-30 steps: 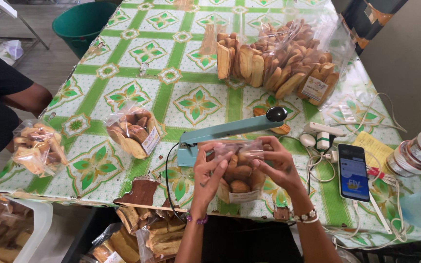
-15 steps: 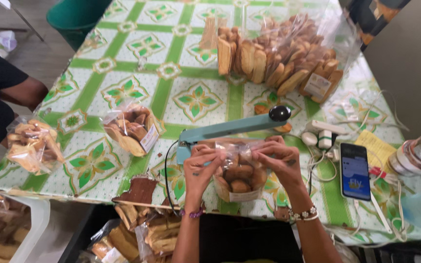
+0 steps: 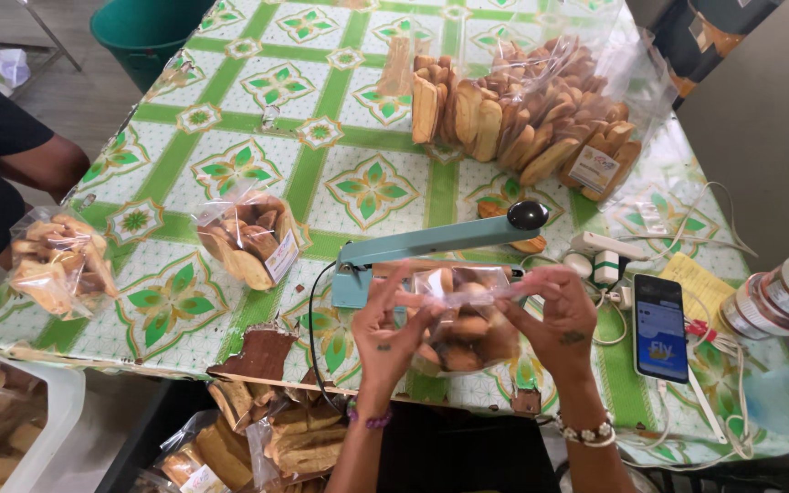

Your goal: The person fills clear plastic bags with biscuits from a bulk container, seals them using a handheld heat sealer, and places the finished packages on a table. The process is repeated for multiple bags throughout the clip.

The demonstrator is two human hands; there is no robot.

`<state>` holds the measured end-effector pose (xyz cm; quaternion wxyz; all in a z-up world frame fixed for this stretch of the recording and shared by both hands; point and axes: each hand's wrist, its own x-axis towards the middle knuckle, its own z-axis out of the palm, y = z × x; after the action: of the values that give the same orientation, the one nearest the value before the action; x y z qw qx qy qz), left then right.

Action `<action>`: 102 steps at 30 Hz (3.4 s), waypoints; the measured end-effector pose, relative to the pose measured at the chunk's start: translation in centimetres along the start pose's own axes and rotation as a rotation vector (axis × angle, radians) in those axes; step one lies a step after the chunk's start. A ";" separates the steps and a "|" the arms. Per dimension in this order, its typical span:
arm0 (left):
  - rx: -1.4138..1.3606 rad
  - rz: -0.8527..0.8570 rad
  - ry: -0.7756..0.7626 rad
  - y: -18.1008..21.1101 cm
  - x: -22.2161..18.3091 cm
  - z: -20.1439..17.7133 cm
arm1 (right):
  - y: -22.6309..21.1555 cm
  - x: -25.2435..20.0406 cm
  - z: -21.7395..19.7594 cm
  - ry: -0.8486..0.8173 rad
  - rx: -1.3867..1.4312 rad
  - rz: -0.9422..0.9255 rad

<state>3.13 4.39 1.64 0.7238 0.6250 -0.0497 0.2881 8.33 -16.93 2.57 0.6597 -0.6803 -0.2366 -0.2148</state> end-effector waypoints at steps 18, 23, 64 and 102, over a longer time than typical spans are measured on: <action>0.498 0.016 -0.240 0.1 1.9 -0.6 | -6.2 5.7 -0.7 -0.628 -0.684 -0.235; 0.443 0.178 -0.193 0.4 2.0 -0.1 | -7.0 6.9 -0.4 -0.749 -0.633 -0.134; -0.119 -0.173 0.285 -8.3 -3.5 -4.1 | -9.3 6.2 -6.2 0.073 -0.120 -0.325; 0.307 0.106 0.060 -2.0 -2.9 0.5 | 3.3 -4.2 0.1 -0.156 0.164 0.254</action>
<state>1.84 2.75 -1.28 0.6049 0.7157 -0.0167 0.3487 6.96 -17.01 -2.56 0.7143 -0.6633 -0.2158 -0.0565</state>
